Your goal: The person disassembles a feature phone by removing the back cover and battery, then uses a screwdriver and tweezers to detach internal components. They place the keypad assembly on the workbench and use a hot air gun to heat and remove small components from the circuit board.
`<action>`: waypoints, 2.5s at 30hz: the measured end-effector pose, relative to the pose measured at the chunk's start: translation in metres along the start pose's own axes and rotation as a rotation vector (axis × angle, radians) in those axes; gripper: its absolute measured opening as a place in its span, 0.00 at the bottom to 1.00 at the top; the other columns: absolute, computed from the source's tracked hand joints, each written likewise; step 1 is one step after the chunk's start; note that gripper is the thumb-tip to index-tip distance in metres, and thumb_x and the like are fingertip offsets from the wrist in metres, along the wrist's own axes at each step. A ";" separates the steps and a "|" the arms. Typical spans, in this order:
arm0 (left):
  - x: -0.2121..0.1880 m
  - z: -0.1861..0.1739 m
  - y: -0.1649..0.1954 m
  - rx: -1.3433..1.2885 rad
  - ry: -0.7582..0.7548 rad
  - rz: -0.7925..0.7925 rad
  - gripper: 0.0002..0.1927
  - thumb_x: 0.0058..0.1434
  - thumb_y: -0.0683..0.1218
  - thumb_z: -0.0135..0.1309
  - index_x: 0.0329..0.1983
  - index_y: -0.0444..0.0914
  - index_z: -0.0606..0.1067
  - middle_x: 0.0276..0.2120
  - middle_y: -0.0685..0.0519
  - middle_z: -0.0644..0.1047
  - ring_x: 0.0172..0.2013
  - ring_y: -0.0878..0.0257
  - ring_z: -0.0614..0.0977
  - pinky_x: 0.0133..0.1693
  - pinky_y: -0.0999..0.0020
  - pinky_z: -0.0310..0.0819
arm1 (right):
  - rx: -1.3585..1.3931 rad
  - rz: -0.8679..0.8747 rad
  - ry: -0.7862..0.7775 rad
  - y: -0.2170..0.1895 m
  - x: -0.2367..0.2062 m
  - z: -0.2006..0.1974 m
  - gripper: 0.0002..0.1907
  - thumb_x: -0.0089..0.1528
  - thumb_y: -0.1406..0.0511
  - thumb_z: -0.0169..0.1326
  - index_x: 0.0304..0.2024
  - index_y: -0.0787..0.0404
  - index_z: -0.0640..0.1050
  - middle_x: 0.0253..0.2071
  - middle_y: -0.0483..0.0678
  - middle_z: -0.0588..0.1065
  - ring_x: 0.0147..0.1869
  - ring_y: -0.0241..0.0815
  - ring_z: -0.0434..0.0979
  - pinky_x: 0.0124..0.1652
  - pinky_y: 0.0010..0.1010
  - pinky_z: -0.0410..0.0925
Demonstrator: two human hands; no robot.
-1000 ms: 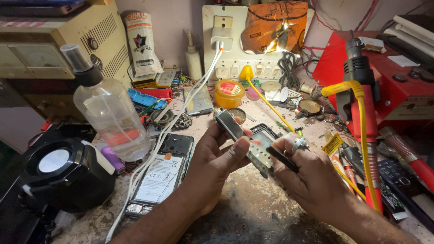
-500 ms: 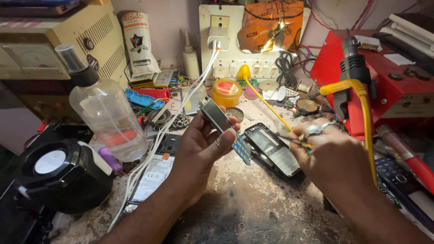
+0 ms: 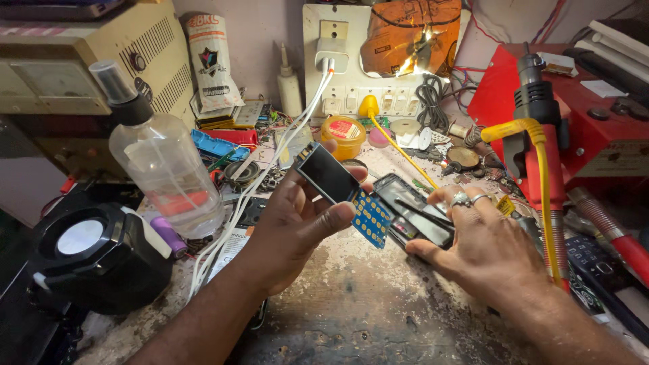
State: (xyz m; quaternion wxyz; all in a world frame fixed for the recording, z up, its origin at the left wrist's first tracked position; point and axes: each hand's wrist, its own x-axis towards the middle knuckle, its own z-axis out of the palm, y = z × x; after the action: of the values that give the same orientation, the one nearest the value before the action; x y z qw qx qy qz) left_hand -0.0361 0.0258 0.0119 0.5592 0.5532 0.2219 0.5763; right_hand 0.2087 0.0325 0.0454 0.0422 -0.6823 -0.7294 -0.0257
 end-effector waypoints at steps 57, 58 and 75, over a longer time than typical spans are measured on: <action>0.000 0.011 0.032 0.825 -0.042 0.022 0.22 0.64 0.49 0.56 0.60 0.39 0.75 0.42 0.49 0.85 0.39 0.62 0.87 0.42 0.66 0.82 | 0.675 -0.429 -0.157 0.014 -0.009 0.005 0.38 0.53 0.56 0.68 0.64 0.53 0.69 0.44 0.47 0.78 0.44 0.39 0.77 0.42 0.33 0.72; 0.000 0.012 0.030 0.732 -0.065 0.042 0.23 0.63 0.50 0.58 0.60 0.39 0.75 0.43 0.51 0.85 0.39 0.64 0.87 0.42 0.68 0.82 | 0.800 -0.439 -0.158 0.010 -0.010 0.004 0.34 0.57 0.58 0.66 0.63 0.56 0.68 0.44 0.47 0.78 0.43 0.38 0.76 0.41 0.32 0.72; 0.017 0.003 0.012 0.079 0.189 0.093 0.11 0.73 0.49 0.42 0.48 0.38 0.70 0.36 0.50 0.82 0.36 0.64 0.85 0.36 0.67 0.82 | 1.471 -0.278 0.940 0.048 -0.037 -0.018 0.08 0.75 0.66 0.55 0.41 0.63 0.75 0.38 0.51 0.78 0.40 0.40 0.76 0.47 0.32 0.70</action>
State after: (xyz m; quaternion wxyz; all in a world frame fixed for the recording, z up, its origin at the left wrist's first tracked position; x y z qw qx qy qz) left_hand -0.0342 0.0365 0.0301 0.4862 0.5277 0.2704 0.6419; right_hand 0.2598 -0.0026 0.0589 0.7625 -0.3062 -0.5449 0.1673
